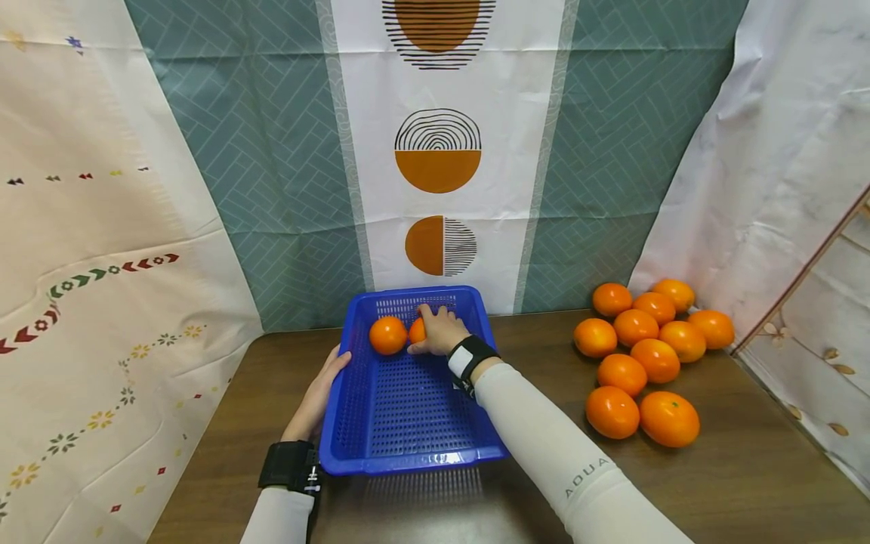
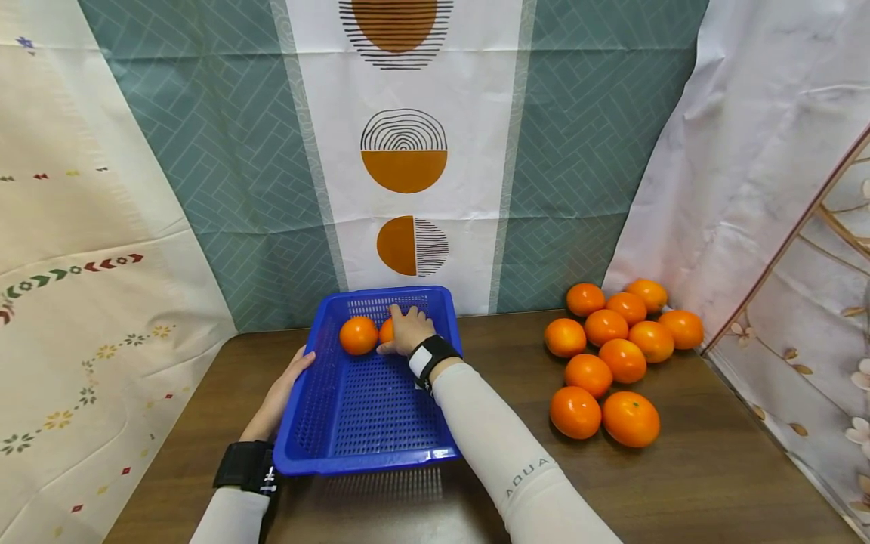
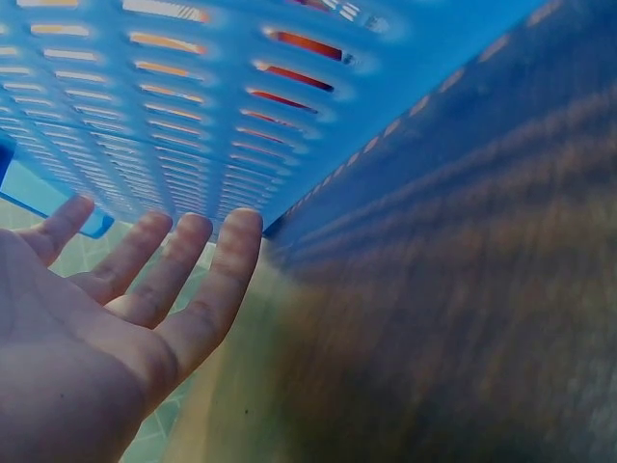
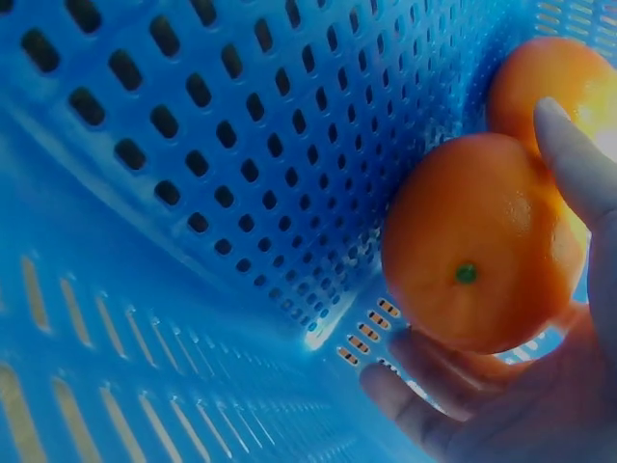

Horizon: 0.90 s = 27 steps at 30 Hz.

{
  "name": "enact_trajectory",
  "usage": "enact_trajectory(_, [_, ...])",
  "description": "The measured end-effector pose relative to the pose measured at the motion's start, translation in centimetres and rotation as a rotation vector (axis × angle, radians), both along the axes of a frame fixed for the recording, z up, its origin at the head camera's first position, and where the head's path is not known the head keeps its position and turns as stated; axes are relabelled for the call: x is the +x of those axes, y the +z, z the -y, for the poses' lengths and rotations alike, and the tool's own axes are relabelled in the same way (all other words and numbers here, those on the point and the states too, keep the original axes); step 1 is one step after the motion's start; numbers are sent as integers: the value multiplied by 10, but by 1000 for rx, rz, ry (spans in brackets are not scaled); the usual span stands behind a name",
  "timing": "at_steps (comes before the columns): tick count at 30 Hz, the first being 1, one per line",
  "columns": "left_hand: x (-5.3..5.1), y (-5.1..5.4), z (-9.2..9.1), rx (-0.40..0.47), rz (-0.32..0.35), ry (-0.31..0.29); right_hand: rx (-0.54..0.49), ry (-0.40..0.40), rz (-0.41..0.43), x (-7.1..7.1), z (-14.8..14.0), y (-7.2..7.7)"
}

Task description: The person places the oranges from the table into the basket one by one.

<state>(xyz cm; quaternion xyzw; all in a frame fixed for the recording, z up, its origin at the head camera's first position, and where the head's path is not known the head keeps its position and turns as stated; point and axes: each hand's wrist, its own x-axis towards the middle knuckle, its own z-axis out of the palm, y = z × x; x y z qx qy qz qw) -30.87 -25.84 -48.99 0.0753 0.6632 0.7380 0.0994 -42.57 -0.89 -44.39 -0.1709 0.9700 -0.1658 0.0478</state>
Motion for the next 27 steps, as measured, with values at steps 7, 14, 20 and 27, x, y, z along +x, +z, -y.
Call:
enact_trajectory(7, [-1,-1,1,-4,-3,3,-23,6,-3,-2,0,0])
enact_trajectory(14, [0,0,-1,17,29,7,-30,24,-32,-3,-2,1])
enact_trajectory(20, [0,0,-2,24,33,8,-67,33,-97,3,-2,9])
enact_trajectory(27, [1,0,-1,14,10,4,-143,35,-151,5,-1,13])
